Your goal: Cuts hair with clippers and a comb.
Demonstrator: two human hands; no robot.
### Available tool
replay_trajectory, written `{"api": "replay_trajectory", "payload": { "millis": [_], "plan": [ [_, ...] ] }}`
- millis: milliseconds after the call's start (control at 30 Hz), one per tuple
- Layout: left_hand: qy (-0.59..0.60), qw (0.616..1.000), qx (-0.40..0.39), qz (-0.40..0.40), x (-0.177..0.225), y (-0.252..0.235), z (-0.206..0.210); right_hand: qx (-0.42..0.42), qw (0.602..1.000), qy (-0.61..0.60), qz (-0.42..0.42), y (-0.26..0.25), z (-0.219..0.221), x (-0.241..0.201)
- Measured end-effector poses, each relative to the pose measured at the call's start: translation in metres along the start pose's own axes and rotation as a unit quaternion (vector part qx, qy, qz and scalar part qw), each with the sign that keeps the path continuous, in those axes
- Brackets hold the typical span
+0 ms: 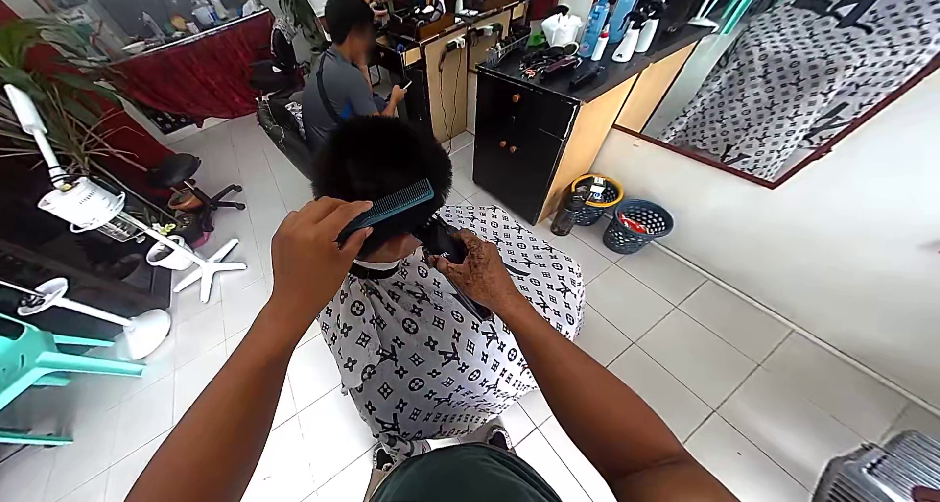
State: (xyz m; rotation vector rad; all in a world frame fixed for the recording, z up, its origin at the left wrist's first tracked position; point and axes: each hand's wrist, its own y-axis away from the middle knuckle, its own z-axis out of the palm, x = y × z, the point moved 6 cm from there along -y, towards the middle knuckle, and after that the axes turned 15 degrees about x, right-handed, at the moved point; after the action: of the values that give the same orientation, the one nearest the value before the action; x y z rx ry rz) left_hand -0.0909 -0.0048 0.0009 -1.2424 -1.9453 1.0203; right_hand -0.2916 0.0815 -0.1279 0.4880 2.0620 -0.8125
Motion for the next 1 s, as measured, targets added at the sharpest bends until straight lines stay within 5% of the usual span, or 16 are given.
{"api": "replay_trajectory", "payload": {
  "millis": [167,333,500,667,867,1000],
  "plan": [
    [-0.009,1.000,-0.018,0.004,-0.003,0.003,0.009,0.023,0.993,-0.081,-0.085,0.002,0.004,-0.021],
    [-0.024,0.999,-0.024,0.006,0.003,-0.002,0.005,-0.049,0.998,0.005,0.049,-0.002,0.002,0.007],
    [-0.055,0.997,-0.042,0.017,0.009,-0.007,0.010,0.003,0.989,-0.134,-0.061,-0.001,0.003,-0.014],
    [-0.062,0.997,-0.036,0.028,0.017,-0.014,0.009,-0.085,0.991,-0.064,0.079,-0.007,0.008,0.033],
    [-0.016,0.990,0.020,0.138,-0.012,-0.031,-0.019,-0.131,0.939,-0.287,0.135,0.018,-0.002,0.039],
    [-0.063,0.963,-0.070,0.253,-0.055,-0.013,-0.030,-0.148,0.899,-0.332,0.245,0.076,-0.018,0.072]
  ]
}}
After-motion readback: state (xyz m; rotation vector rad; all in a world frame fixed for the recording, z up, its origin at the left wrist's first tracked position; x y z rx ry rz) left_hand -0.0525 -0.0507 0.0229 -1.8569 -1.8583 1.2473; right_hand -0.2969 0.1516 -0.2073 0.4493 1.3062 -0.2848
